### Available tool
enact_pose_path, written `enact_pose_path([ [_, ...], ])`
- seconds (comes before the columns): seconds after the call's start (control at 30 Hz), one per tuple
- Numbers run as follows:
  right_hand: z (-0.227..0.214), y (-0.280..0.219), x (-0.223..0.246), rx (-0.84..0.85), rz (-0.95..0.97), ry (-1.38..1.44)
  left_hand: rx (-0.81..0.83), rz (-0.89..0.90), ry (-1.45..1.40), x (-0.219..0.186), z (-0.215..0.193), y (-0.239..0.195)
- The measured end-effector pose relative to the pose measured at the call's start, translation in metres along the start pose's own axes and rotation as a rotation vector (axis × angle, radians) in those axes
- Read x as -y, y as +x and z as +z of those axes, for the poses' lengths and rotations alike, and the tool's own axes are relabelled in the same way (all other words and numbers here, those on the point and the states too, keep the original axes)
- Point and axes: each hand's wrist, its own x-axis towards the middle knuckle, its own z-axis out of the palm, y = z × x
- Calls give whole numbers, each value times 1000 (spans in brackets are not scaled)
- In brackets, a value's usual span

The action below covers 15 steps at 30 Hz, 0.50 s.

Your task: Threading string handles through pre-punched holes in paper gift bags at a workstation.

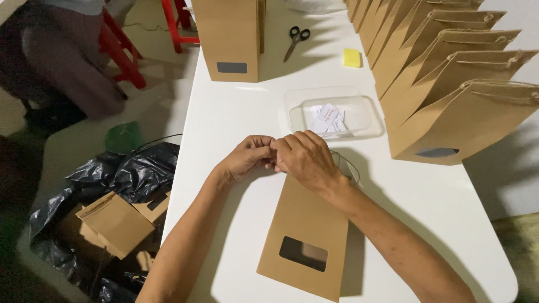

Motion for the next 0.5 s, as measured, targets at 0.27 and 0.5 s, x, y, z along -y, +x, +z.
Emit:
enact_pose_path([
  [0.27,-8,4,-7,74,243,437,18,23,-23,-18,12,-12],
  [0.5,-43,23,4,127,174,278,-26,37,-24,-24,20,-18],
])
